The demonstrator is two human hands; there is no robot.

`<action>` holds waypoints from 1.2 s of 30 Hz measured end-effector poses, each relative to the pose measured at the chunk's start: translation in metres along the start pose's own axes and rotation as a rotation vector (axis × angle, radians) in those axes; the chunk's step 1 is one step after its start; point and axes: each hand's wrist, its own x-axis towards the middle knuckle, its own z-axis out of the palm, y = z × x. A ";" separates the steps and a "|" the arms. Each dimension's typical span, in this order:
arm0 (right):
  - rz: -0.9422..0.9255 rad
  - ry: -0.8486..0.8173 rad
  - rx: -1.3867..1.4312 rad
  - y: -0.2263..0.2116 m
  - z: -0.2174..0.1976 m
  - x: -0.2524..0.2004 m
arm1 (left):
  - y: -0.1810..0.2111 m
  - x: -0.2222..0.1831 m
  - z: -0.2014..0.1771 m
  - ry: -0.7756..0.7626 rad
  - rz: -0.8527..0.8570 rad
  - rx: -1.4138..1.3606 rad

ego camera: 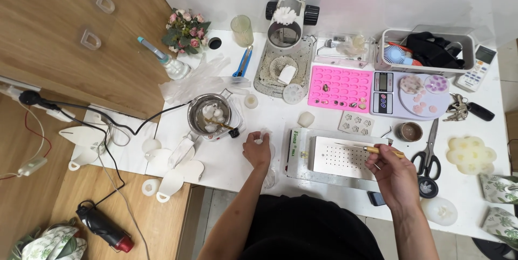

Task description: Creating decorative wax flowers using molds and finishing tools.

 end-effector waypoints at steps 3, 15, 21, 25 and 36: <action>-0.010 -0.027 -0.011 -0.006 0.010 0.004 | 0.006 -0.001 0.000 -0.088 -0.031 -0.259; -0.411 -0.237 0.073 -0.067 0.094 -0.042 | 0.191 -0.069 -0.101 -1.271 -0.270 -1.495; -0.747 -0.217 -0.133 -0.088 0.124 -0.063 | 0.221 -0.084 -0.111 -1.497 -0.300 -1.590; -0.795 -0.183 -0.250 -0.092 0.131 -0.071 | 0.237 -0.093 -0.122 -1.535 -0.332 -1.612; -0.829 -0.144 -0.346 -0.094 0.134 -0.080 | 0.237 -0.100 -0.126 -1.574 -0.247 -1.594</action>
